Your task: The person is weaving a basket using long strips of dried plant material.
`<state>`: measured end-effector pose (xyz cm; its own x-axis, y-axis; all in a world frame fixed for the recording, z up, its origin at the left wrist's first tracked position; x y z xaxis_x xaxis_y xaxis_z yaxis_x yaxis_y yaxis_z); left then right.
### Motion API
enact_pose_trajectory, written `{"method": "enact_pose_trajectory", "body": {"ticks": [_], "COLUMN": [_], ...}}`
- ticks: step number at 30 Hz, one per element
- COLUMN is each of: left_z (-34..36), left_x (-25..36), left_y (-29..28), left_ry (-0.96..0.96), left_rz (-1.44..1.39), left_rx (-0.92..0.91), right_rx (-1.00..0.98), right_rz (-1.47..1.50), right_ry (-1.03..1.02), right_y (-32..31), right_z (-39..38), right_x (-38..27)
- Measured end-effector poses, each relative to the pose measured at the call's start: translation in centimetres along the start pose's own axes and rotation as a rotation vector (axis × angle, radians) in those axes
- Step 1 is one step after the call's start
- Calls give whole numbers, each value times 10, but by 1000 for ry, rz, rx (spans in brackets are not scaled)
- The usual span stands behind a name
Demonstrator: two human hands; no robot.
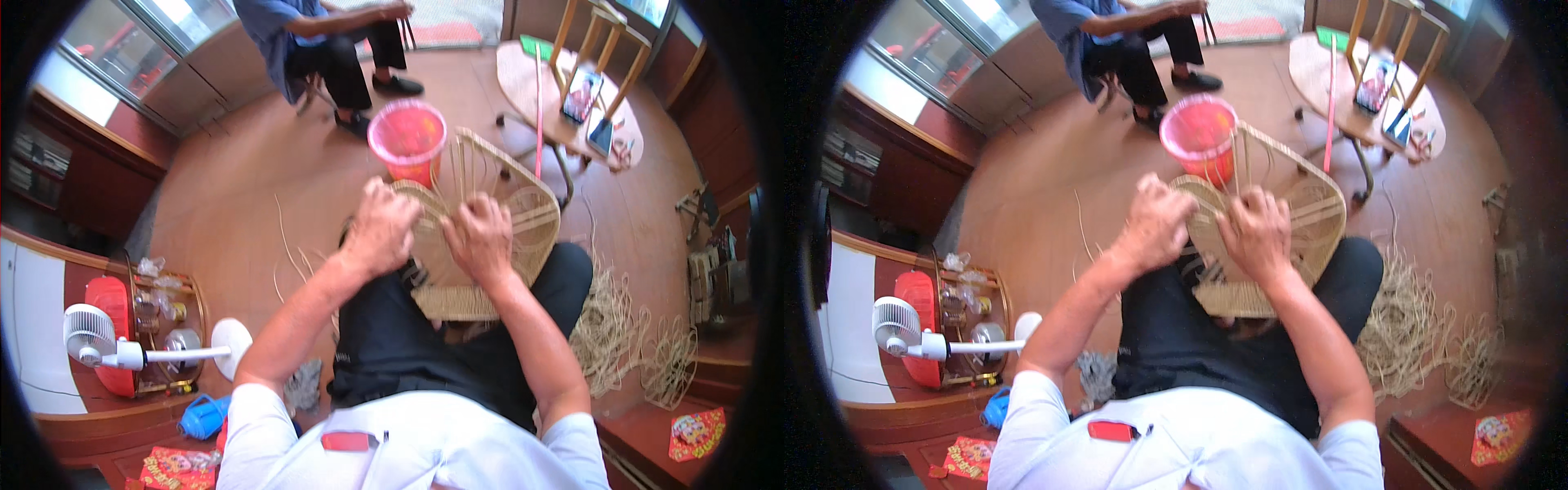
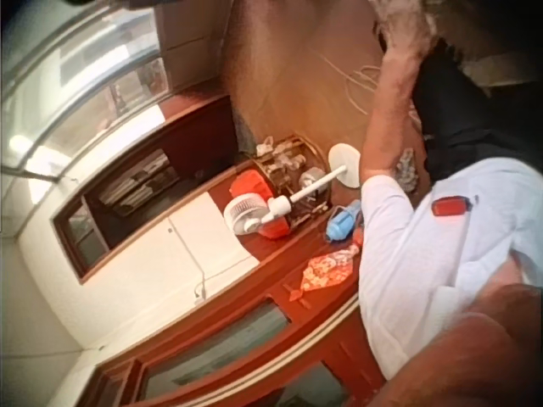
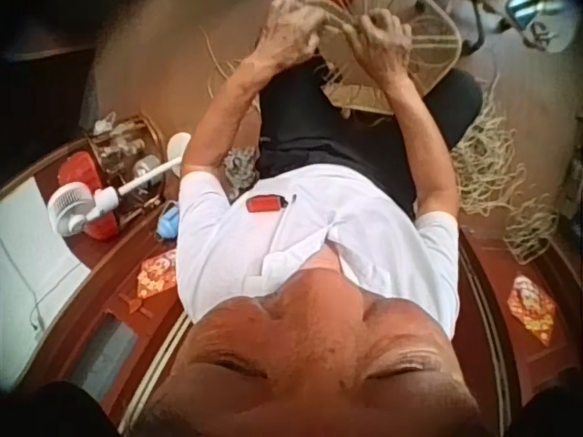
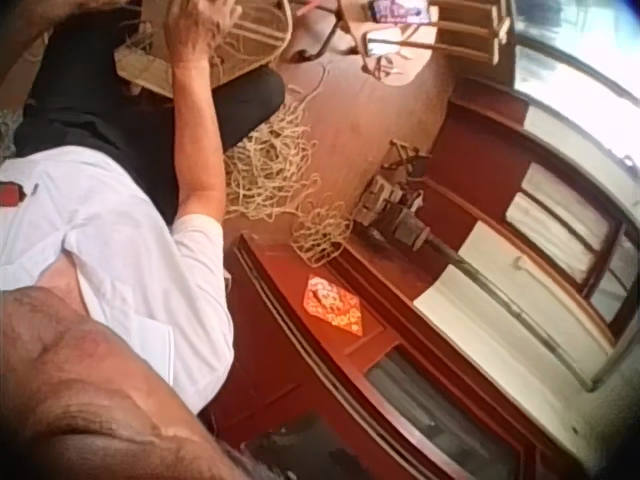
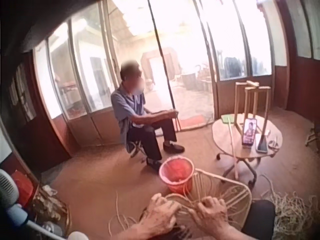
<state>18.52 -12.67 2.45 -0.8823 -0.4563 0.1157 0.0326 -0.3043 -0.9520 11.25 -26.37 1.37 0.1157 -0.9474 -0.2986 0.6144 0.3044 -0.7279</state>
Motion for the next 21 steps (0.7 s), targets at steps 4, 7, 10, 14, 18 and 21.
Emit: {"method": "enact_pose_trajectory", "body": {"ticks": [4, 7, 10, 14, 18, 21], "left_z": [1, -3, -3, -2, -3, -10], "left_x": [-5, -5, -4, -4, -3, -3], "left_y": [-13, -9, -9, -10, -17, -9], "left_ry": [-21, -24, -23, -20, 26, 56], "left_rz": [-131, -156, -163, -160, -110, -132], "left_rx": [69, 74, 91, 112, 187, 214], "right_rx": [-45, -35, -41, -35, -27, -4], "right_rz": [18, 3, 8, 1, 25, 18], "right_ry": [28, 24, 29, 30, 25, 19], "right_y": [4, 4, 5, 4, -1, -1], "right_z": [3, 0, -3, -1, 1, -2], "right_x": [1, 1, 4, 4, 2, 3]}}
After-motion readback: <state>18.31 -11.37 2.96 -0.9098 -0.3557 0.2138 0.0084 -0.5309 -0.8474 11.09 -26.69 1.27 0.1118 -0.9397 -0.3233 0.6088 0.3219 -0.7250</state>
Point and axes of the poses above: each hand's wrist, its own z-axis towards the middle knuckle, its own y-axis out of the palm, x = y × z, the point moved 10 cm from there along z, towards the middle knuckle, and after that the axes turned 1 degree about -z, right-handed, at the moved point
